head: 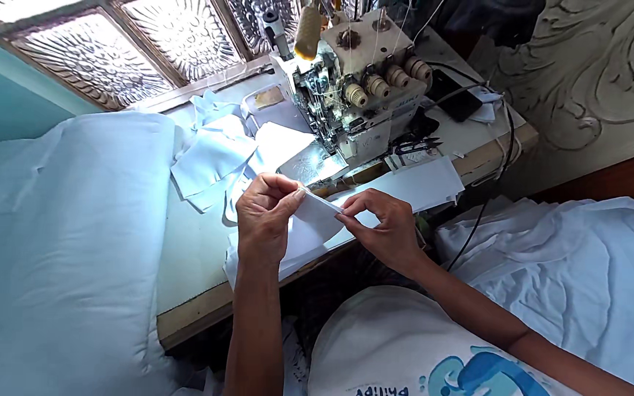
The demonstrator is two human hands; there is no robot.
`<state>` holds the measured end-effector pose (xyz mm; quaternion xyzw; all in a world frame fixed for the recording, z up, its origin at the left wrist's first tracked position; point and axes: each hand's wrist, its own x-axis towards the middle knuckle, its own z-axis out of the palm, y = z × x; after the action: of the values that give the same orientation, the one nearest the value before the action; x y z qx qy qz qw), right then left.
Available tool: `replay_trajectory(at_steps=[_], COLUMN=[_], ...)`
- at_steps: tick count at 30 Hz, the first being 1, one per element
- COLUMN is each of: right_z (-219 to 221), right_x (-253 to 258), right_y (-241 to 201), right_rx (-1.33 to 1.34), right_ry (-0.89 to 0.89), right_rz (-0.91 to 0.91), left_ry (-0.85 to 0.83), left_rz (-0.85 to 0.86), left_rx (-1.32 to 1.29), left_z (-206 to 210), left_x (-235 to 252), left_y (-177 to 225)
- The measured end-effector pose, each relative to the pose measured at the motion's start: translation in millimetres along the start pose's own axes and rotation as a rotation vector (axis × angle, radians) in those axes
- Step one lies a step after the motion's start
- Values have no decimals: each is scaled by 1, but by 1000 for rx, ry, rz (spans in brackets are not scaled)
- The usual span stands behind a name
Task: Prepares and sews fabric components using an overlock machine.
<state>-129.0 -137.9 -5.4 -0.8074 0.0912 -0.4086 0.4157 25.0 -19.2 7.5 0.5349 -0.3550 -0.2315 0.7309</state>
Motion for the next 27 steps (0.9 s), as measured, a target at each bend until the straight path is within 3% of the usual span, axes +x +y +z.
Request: replay_trajectory(at_steps=[7,11,14,18,21,27], right_z=[17,23,13,3,-5,-5], right_x=[40,51,40,27,17,16], right_y=[20,36,30,25,21,22], right_rx=[-250,-338,-352,-319,-322,-369], right_ry=[47,78,2,-20,-13,9], right_rz=[34,52,98,136,158,152], left_ry=[252,121,73,21,-1,19], left_rz=[268,230,269,271,261,221], left_rx=[874,1131,1273,1364,1218,1182], left_z=[16,24,28,40,46,50], left_x=[62,82,78,47,28,34], left_y=[-13,-28,-34,-31,-31,-33])
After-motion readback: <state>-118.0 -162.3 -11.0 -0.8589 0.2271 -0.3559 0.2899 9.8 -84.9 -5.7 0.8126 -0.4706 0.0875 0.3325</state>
